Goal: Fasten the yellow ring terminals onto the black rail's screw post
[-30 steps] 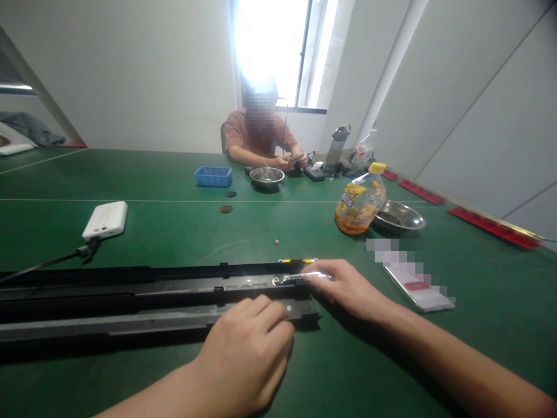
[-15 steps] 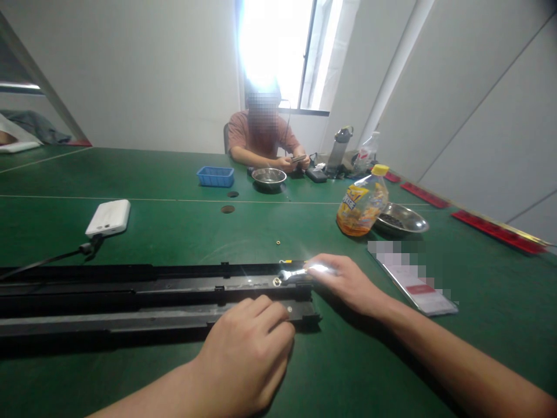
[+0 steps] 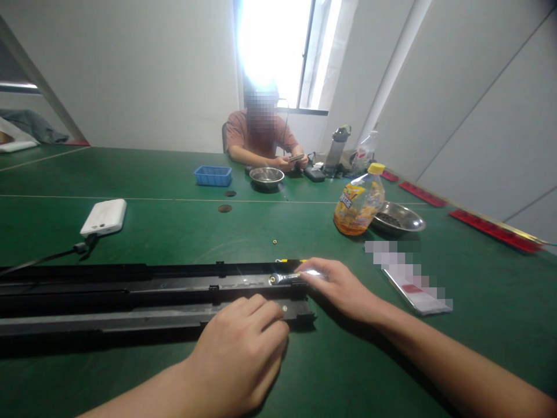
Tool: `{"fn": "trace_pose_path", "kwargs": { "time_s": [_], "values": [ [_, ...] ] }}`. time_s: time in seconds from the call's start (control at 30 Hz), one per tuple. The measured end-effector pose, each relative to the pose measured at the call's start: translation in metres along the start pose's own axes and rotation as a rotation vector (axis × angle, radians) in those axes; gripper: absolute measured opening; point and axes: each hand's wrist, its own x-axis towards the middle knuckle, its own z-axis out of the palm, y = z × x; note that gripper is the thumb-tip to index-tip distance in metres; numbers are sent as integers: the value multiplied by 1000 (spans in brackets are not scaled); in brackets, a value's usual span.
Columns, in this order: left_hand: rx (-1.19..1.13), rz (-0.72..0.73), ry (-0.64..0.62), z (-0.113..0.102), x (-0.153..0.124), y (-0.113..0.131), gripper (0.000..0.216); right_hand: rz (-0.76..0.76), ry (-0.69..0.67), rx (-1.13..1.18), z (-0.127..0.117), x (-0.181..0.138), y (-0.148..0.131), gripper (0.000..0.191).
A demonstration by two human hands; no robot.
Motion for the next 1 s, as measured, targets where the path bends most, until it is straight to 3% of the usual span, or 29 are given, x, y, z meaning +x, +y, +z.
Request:
{"fn": "trace_pose_path", "kwargs": {
  "time_s": [0.37,1.0],
  "values": [
    [-2,18,29,-1,2,0,8,-24,-74,-56,-6,-10,-2,31],
    [-3,9,14,1,0,-1,7,-10,-45,11,-3,-4,-1,32]
  ]
}}
